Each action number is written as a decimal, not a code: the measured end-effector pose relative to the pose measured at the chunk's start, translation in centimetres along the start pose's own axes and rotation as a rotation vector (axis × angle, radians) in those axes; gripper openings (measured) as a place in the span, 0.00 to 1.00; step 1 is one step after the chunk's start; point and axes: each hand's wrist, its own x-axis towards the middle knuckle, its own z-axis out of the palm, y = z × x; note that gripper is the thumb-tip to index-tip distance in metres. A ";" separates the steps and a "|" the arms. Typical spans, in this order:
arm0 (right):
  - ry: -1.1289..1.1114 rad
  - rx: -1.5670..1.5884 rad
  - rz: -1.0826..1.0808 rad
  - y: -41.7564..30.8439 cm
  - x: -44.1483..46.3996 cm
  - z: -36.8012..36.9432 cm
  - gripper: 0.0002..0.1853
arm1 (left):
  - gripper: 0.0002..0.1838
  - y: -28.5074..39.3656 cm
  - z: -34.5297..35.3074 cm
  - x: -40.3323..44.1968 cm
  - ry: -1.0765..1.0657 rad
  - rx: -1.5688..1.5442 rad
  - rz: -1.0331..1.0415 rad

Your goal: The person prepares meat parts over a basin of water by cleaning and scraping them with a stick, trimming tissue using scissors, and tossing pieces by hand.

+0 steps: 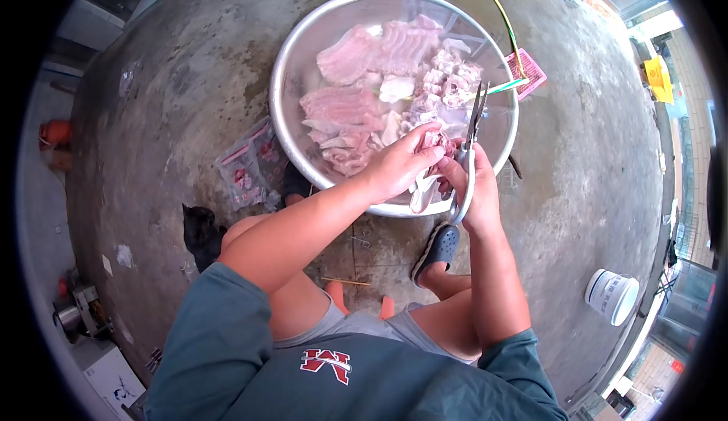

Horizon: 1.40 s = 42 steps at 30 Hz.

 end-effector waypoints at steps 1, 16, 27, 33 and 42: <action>-0.006 -0.015 0.004 -0.2 -0.1 -0.2 0.16 | 0.27 0.9 0.3 -0.3 -0.018 -0.140 -0.060; -0.049 0.001 0.062 -0.7 -0.2 -0.6 0.17 | 0.24 1.1 -0.3 -0.6 -0.076 -0.390 -0.160; 0.084 -0.193 0.078 -4.1 -0.9 -2.5 0.21 | 0.19 -8.0 -6.7 0.7 0.247 -0.331 -0.618; 0.091 -0.222 0.087 -4.4 -1.7 -4.3 0.20 | 0.06 -18.7 -14.1 -0.2 0.504 -0.237 -0.766; 0.047 -0.192 0.147 -3.8 -3.4 -4.6 0.22 | 0.18 -29.3 -15.0 4.9 0.616 0.359 -0.415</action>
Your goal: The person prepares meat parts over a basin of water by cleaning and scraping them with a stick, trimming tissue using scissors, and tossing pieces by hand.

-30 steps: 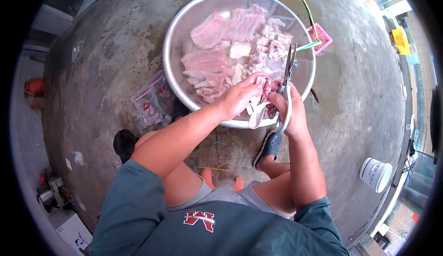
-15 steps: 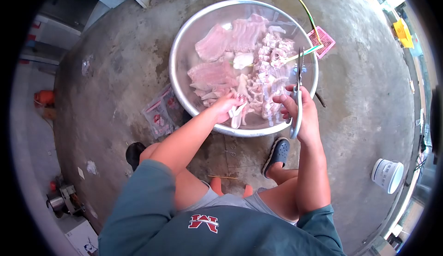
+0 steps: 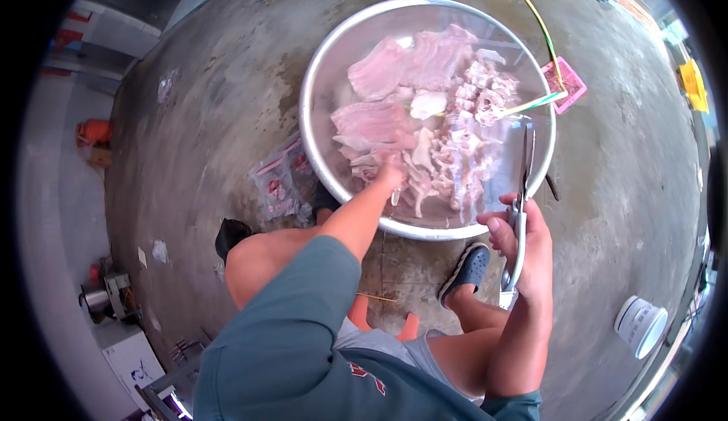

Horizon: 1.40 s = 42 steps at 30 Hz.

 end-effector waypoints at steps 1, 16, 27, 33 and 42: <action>0.002 -0.011 0.037 -0.2 0.2 0.3 0.21 | 0.20 -2.4 0.1 2.0 -0.100 0.338 0.220; -0.030 -0.054 -0.067 0.2 1.1 0.5 0.22 | 0.14 0.2 3.7 4.1 0.119 -0.722 -0.438; -0.011 -0.057 0.009 -0.5 1.3 0.9 0.21 | 0.18 9.6 -0.9 1.1 -0.334 -1.075 -0.400; -0.009 -0.102 -0.072 0.4 1.7 0.6 0.22 | 0.28 15.5 -2.0 -3.2 -0.375 -1.315 -0.396; 0.018 -0.130 -0.057 0.2 1.8 0.2 0.22 | 0.16 7.8 -2.3 -2.0 -0.341 -0.588 -0.520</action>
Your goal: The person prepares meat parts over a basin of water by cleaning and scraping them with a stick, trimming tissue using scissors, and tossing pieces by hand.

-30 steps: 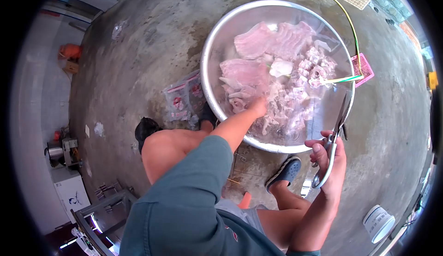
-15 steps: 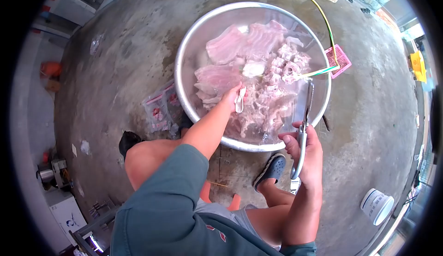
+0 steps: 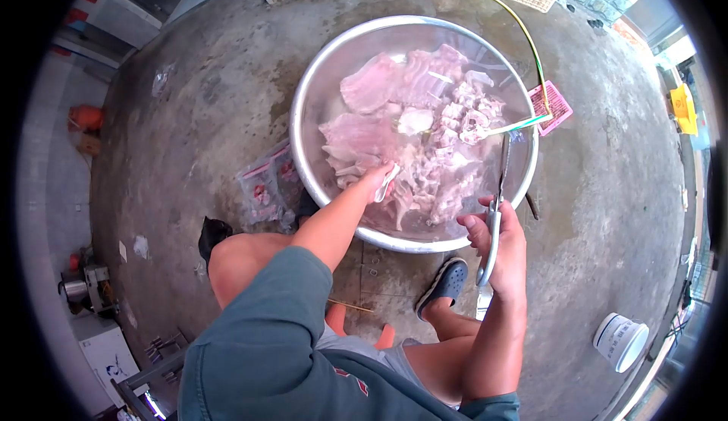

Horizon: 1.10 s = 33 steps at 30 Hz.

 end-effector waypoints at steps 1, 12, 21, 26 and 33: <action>0.001 0.007 0.002 0.1 0.1 -0.1 0.22 | 0.17 -0.6 0.0 -0.7 0.043 0.008 -0.016; 0.018 -0.054 -0.087 0.7 0.2 -0.3 0.22 | 0.17 -5.1 0.1 -1.9 0.193 -0.078 0.117; 0.038 -0.098 -0.153 2.9 0.8 -0.8 0.20 | 0.10 -7.1 -1.5 -0.1 -0.104 -0.401 -0.023; 0.011 -0.096 -0.119 3.1 1.0 -1.4 0.20 | 0.11 -3.6 1.0 -2.2 0.042 -0.477 0.111; -0.062 0.002 -0.026 1.8 1.2 -0.9 0.22 | 0.25 31.9 8.9 -19.3 -0.172 -0.627 0.794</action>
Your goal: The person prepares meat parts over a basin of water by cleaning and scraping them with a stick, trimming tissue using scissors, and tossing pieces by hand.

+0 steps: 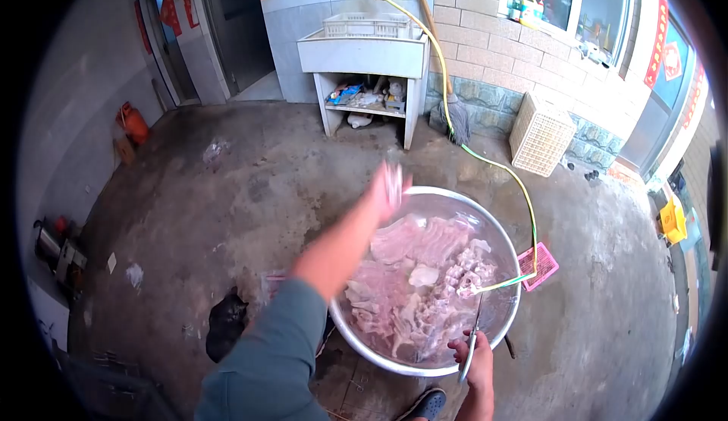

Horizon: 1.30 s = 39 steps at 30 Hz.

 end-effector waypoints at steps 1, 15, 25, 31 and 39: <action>-0.010 -0.019 -0.002 0.1 0.2 0.1 0.22 | 0.31 6.4 3.8 4.1 -0.331 -0.087 0.048; -0.024 0.035 -0.057 1.0 0.6 0.2 0.21 | 0.10 -7.5 -19.2 1.5 0.068 1.064 -0.026; 0.072 0.014 0.052 -1.4 0.3 -0.3 0.22 | 0.15 -17.7 -33.3 -8.7 0.164 1.256 -0.217; 0.059 0.031 0.076 -2.2 -1.4 -0.2 0.22 | 0.18 -19.8 -33.6 -11.9 0.002 1.958 -0.200; 0.051 0.018 0.086 -1.3 -1.7 0.1 0.22 | 0.16 -24.3 -33.6 -13.2 -0.221 2.433 0.067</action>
